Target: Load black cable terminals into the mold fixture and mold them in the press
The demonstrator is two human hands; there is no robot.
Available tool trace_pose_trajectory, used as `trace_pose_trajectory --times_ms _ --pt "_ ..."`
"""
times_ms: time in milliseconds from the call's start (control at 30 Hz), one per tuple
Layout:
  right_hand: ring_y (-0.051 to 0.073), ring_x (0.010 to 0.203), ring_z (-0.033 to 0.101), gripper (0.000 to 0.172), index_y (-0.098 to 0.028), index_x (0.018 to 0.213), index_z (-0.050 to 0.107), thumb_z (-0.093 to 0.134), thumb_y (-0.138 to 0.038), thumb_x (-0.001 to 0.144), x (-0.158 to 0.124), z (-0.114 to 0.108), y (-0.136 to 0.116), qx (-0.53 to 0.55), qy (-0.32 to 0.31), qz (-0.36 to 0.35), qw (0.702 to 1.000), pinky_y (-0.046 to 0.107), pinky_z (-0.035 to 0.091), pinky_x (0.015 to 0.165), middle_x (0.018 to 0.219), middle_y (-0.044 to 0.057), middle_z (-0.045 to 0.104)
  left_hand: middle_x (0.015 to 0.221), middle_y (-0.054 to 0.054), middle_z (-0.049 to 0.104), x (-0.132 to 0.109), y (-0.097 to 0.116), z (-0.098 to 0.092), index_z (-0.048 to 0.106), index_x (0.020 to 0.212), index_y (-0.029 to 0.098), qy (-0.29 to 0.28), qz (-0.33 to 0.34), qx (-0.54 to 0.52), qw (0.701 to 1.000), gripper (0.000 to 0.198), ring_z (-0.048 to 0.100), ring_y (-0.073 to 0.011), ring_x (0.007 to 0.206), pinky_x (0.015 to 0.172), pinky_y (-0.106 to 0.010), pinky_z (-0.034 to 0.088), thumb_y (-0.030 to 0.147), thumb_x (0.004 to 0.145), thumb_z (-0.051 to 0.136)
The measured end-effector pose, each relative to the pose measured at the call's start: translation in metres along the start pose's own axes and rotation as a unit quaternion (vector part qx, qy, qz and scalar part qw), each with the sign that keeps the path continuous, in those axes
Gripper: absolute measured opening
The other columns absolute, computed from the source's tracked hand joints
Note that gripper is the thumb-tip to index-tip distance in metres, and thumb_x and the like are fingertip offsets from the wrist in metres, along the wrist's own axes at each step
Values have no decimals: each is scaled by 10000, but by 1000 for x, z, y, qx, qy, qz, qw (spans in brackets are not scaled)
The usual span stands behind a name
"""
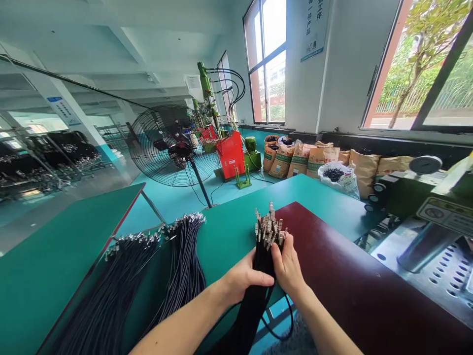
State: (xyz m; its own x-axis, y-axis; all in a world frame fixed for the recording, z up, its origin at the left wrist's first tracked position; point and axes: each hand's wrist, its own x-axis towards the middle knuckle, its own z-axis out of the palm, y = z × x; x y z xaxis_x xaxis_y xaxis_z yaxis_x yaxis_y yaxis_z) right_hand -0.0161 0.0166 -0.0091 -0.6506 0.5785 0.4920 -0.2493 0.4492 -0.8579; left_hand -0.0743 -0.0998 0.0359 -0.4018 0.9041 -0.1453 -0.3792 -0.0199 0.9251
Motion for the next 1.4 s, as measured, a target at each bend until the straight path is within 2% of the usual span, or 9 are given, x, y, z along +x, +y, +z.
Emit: trace_pose_trajectory --times_ms 100,233,400,567,833,1000,1200,1300,1400 --pt "230 901 539 281 -243 1075 438 503 -374 835 5 -11 -6 115 -38 59 991 384 422 801 966 48 554 740 -1 607 2 -2 3 539 998 156 7 -1 26 1000 500 560 -133 661 642 -254 419 109 531 712" --pt "233 1169 420 628 -289 1334 269 585 -299 790 31 -35 -28 149 -41 -53 987 403 345 975 1310 69 403 652 16 588 4 -5 10 496 911 151 16 -2 76 997 433 530 -113 574 578 -245 390 126 540 719" --pt "241 1210 400 456 -246 1285 438 513 -279 837 62 -57 -50 -63 -120 -125 983 422 315 1017 1315 62 454 688 -5 617 6 -7 14 480 907 149 -4 -20 65 998 464 572 -140 628 620 -262 403 138 523 740" --pt "214 1195 420 408 -252 1252 470 484 -217 846 55 -51 -44 -91 -91 -168 977 388 350 1009 1283 61 484 699 -10 616 9 -1 0 470 894 144 37 -9 49 998 425 581 -138 590 592 -263 403 180 563 733" --pt "249 1152 460 566 -226 1216 432 655 -387 721 63 -36 -35 184 -36 121 975 415 375 974 1296 102 454 715 -15 621 6 -4 2 453 931 151 -2 -16 62 998 428 590 -142 607 601 -269 418 146 585 706" --pt "253 1196 409 668 -240 1234 427 720 -397 655 60 -45 -26 173 4 134 976 418 312 1015 1310 95 434 743 -23 616 12 -6 -8 456 930 154 29 -21 34 999 389 589 -143 620 593 -264 417 177 614 682" --pt "282 1087 507 784 -225 1227 455 801 -398 545 0 2 -1 365 -207 228 879 447 411 909 1145 95 565 838 -18 586 13 6 -19 478 1016 166 87 33 98 991 420 561 -136 712 668 -274 431 302 665 665" --pt "276 1111 486 774 -224 1203 488 824 -327 514 -16 25 -3 377 -225 224 870 430 381 946 1132 68 575 1074 -64 542 10 13 -19 490 1087 181 96 95 294 946 466 500 -213 989 870 -353 397 416 704 615" --pt "276 1129 469 736 -240 1205 497 806 -264 538 -11 30 -12 370 -242 218 870 419 386 941 1179 52 557 1151 -89 483 6 26 -18 499 1123 200 108 111 555 817 603 409 -295 1082 934 -478 329 569 657 601"
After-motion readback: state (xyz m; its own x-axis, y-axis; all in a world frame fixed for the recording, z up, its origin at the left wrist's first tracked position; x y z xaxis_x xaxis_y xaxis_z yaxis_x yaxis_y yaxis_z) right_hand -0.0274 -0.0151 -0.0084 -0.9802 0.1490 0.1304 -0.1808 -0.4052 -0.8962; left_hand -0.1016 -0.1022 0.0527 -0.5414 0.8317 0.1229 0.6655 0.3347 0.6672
